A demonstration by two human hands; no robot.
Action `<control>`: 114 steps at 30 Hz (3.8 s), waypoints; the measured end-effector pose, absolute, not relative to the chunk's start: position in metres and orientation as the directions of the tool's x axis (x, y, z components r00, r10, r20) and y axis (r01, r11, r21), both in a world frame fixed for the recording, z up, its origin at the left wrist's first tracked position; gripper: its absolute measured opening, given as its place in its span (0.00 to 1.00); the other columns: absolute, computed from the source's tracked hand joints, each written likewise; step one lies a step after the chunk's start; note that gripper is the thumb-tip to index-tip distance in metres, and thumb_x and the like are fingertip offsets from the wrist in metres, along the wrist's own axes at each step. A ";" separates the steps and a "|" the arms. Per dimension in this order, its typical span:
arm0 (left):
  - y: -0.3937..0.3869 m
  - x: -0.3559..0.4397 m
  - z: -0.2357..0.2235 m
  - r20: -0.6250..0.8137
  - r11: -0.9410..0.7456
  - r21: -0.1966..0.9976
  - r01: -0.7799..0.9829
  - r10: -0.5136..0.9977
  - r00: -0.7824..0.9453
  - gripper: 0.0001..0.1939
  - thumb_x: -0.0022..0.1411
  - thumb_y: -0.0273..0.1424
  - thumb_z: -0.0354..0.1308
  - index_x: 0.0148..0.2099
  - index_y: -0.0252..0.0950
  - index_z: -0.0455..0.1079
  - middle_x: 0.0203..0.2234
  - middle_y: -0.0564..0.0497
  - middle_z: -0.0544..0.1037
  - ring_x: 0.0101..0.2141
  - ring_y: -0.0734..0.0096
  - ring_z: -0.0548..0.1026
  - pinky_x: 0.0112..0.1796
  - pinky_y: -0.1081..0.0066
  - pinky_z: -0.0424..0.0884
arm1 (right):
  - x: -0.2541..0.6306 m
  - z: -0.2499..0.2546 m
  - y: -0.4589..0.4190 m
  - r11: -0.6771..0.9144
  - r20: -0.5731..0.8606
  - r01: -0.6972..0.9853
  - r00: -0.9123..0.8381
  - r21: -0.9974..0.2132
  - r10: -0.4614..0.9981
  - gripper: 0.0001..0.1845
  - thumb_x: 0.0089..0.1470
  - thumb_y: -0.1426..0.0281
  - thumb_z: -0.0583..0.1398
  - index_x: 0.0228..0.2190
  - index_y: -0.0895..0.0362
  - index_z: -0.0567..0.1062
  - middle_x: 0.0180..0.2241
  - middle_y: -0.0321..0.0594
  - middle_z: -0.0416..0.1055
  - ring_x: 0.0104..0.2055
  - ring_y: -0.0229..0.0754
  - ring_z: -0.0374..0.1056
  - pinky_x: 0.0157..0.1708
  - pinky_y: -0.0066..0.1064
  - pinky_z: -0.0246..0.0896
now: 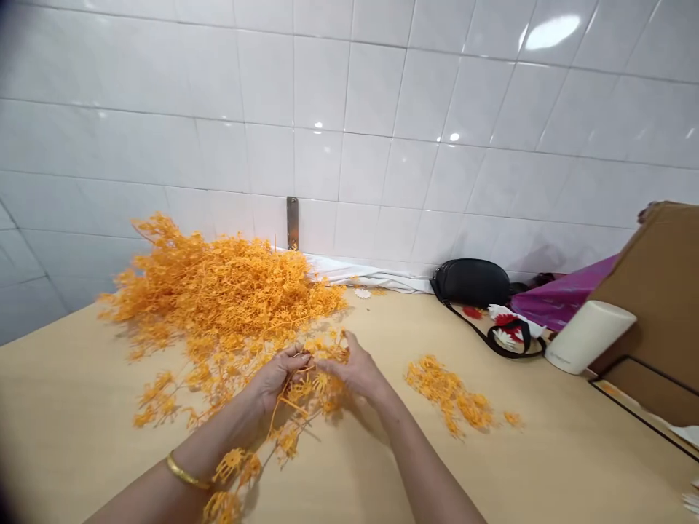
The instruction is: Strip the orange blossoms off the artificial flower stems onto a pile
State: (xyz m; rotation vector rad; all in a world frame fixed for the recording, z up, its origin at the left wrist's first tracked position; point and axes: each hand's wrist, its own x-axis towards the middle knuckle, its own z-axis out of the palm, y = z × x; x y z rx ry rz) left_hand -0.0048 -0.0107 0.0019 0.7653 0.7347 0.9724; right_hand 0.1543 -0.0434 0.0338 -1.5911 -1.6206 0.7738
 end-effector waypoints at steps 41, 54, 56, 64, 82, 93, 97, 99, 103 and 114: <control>-0.011 0.000 0.000 -0.025 0.028 1.000 -0.012 0.971 0.239 0.06 0.44 0.22 0.49 0.18 0.35 0.57 0.07 0.60 0.56 0.10 0.84 0.53 0.13 0.80 0.47 | 0.164 0.023 -0.047 0.062 -0.035 0.412 -0.223 -0.909 0.974 0.20 0.40 0.66 0.60 0.38 0.58 0.66 0.23 0.33 0.66 0.21 0.33 0.59 0.20 0.23 0.52; -0.007 -0.002 -0.014 -0.004 0.037 0.990 -0.133 0.969 0.246 0.06 0.44 0.20 0.48 0.22 0.35 0.56 0.10 0.61 0.58 0.12 0.84 0.54 0.15 0.81 0.50 | 0.145 0.021 -0.053 0.490 0.627 0.744 -0.125 -0.453 0.769 0.09 0.51 0.68 0.50 0.30 0.56 0.69 0.32 0.42 0.66 0.37 0.43 0.60 0.39 0.34 0.53; -0.008 -0.002 -0.013 -0.006 0.040 0.989 -0.144 0.973 0.231 0.06 0.46 0.22 0.49 0.23 0.36 0.56 0.10 0.61 0.57 0.12 0.84 0.54 0.15 0.81 0.49 | 0.137 0.019 -0.057 0.510 0.537 0.762 -0.258 -0.398 0.803 0.11 0.50 0.68 0.52 0.37 0.56 0.68 0.34 0.42 0.67 0.38 0.44 0.58 0.39 0.35 0.52; -0.004 -0.008 -0.004 -0.003 -0.018 0.956 -0.293 0.997 -0.071 0.10 0.51 0.33 0.52 0.24 0.36 0.54 0.16 0.59 0.60 0.14 0.84 0.57 0.16 0.81 0.52 | 0.134 0.019 -0.058 0.423 0.351 0.858 -0.316 -0.290 0.882 0.16 0.50 0.61 0.52 0.18 0.56 0.67 0.19 0.37 0.64 0.30 0.41 0.56 0.35 0.35 0.47; -0.014 -0.003 -0.004 0.033 0.000 0.996 -0.086 0.924 0.380 0.14 0.47 0.33 0.56 0.19 0.34 0.53 0.11 0.59 0.57 0.13 0.86 0.53 0.16 0.81 0.46 | 0.175 0.019 -0.035 0.154 0.237 0.266 0.316 -0.952 0.919 0.27 0.47 0.50 0.49 0.27 0.61 0.72 0.24 0.41 0.66 0.24 0.36 0.59 0.23 0.26 0.53; -0.025 0.001 -0.002 0.063 -0.110 0.992 0.069 0.871 0.488 0.11 0.49 0.34 0.53 0.22 0.34 0.56 0.12 0.61 0.53 0.14 0.85 0.52 0.17 0.80 0.48 | 0.171 0.010 -0.038 0.019 0.026 0.164 0.037 -0.986 0.999 0.15 0.38 0.60 0.61 0.18 0.59 0.66 0.17 0.31 0.59 0.20 0.32 0.54 0.21 0.25 0.47; -0.024 0.002 0.000 0.052 -0.112 0.989 0.092 0.868 0.494 0.12 0.50 0.37 0.52 0.24 0.34 0.58 0.12 0.60 0.55 0.15 0.84 0.53 0.17 0.79 0.49 | 0.166 0.009 -0.037 0.066 0.079 0.133 0.096 -0.989 0.992 0.09 0.39 0.65 0.60 0.22 0.58 0.67 0.19 0.31 0.61 0.22 0.33 0.56 0.22 0.25 0.50; -0.024 0.002 0.001 0.059 -0.123 0.988 0.098 0.866 0.497 0.13 0.50 0.38 0.51 0.23 0.34 0.58 0.13 0.59 0.56 0.16 0.83 0.54 0.17 0.79 0.50 | 0.163 0.008 -0.037 0.069 0.085 0.139 0.112 -0.988 0.990 0.08 0.39 0.67 0.59 0.24 0.58 0.66 0.20 0.32 0.62 0.23 0.34 0.57 0.23 0.25 0.51; -0.024 0.003 -0.001 0.047 -0.125 0.984 0.128 0.872 0.488 0.12 0.50 0.36 0.52 0.22 0.34 0.58 0.12 0.59 0.56 0.16 0.83 0.54 0.17 0.79 0.51 | 0.160 0.006 -0.036 0.114 0.127 0.151 0.077 -0.982 0.989 0.10 0.39 0.68 0.59 0.28 0.57 0.67 0.24 0.33 0.64 0.26 0.34 0.59 0.26 0.25 0.53; -0.024 0.002 -0.006 0.079 -0.197 0.960 0.198 0.872 0.483 0.11 0.51 0.34 0.49 0.21 0.35 0.56 0.12 0.60 0.54 0.15 0.83 0.53 0.17 0.79 0.52 | 0.159 -0.005 -0.023 0.231 0.269 0.157 0.298 -0.960 0.916 0.05 0.40 0.69 0.58 0.22 0.58 0.67 0.19 0.33 0.64 0.23 0.35 0.61 0.24 0.25 0.54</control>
